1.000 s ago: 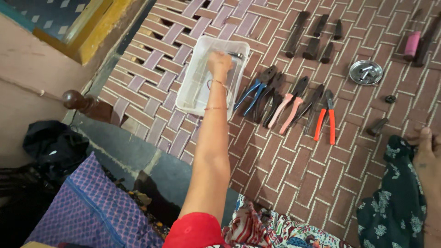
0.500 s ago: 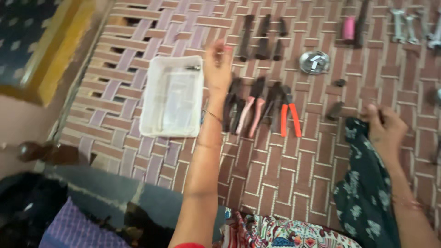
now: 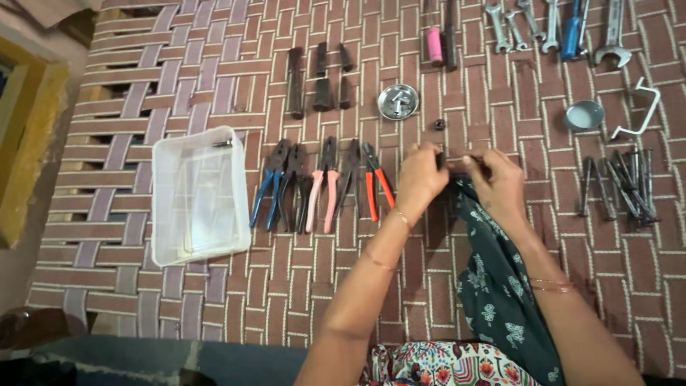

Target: The person sits on a woven mat and uses a dark patterned cloth to wipe and rub small metal parts. They handle the parts one by one, turning them over in their hands to clean different sides.

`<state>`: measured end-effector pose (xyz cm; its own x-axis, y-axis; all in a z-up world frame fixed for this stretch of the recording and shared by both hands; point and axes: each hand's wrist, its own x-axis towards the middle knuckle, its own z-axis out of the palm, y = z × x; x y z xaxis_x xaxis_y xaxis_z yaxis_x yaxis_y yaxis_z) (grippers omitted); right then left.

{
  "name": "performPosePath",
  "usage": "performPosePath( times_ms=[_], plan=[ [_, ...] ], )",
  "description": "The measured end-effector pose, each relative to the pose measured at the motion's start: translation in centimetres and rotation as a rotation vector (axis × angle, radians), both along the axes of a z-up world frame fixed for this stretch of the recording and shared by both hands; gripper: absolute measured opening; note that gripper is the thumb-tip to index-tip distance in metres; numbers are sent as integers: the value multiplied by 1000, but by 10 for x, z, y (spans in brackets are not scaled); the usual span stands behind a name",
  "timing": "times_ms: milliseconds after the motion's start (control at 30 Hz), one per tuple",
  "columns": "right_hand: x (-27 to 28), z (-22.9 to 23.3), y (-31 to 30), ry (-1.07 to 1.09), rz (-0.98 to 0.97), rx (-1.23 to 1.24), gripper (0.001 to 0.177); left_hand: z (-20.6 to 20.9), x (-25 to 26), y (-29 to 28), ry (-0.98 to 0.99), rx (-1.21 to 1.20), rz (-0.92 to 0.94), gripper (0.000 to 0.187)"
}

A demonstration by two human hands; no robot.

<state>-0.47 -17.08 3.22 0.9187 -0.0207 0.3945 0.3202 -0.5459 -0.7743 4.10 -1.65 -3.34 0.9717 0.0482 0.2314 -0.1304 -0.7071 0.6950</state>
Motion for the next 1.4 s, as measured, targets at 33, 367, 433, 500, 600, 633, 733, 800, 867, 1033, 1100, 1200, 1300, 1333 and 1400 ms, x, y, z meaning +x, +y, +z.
performPosePath(
  times_ms=[33, 367, 433, 500, 600, 633, 733, 800, 867, 1033, 1100, 1200, 1300, 1333, 1400],
  plan=[
    [1, 0, -1, -1, -1, 13, 14, -6, 1, 0, 21, -25, 21, 28],
    [-16, 33, -18, 117, -144, -377, 40, -8, -55, 32, 486, -1239, -103, 27],
    [-22, 45, -19, 297, -54, -539, 41, -12, -60, 30, 462, -1216, -117, 37],
    [-26, 43, -12, 263, 82, -651, 48, -15, -55, 23, 429, -1383, -199, 43],
    [-29, 20, -5, 108, 153, -700, 44, -13, -53, 21, 330, -1428, -342, 52],
    [-29, 12, -7, 38, 151, -701, 40, -11, -54, 19, 286, -1412, -394, 54],
    [-22, 0, -16, 56, 253, -469, 32, -4, -54, 17, 266, -1436, -420, 49],
    [-24, 0, -15, 220, -36, -214, 30, -4, -55, 17, 268, -1350, -415, 45],
    [-27, 12, -16, 247, -211, 51, 26, -6, -54, 15, 273, -1277, -401, 41],
    [-42, 54, 11, -419, -41, -274, 10, -19, -61, 5, 280, -1269, -389, 31],
    [-57, 53, 38, -477, -18, -197, 10, -20, -68, 7, 284, -1297, -381, 27],
    [-52, 36, 31, -260, -86, -329, 20, -6, -65, 11, 271, -1149, -405, 25],
    [-36, -4, 10, -142, -145, -435, 31, 22, -80, 16, -4, -691, -460, 23],
    [-32, -17, 4, -148, -158, -444, 34, 34, -86, 16, -135, -496, -477, 23],
    [-28, -39, -8, 42, -148, -272, 44, 55, -88, 15, -193, -314, -556, 27]
  ],
)
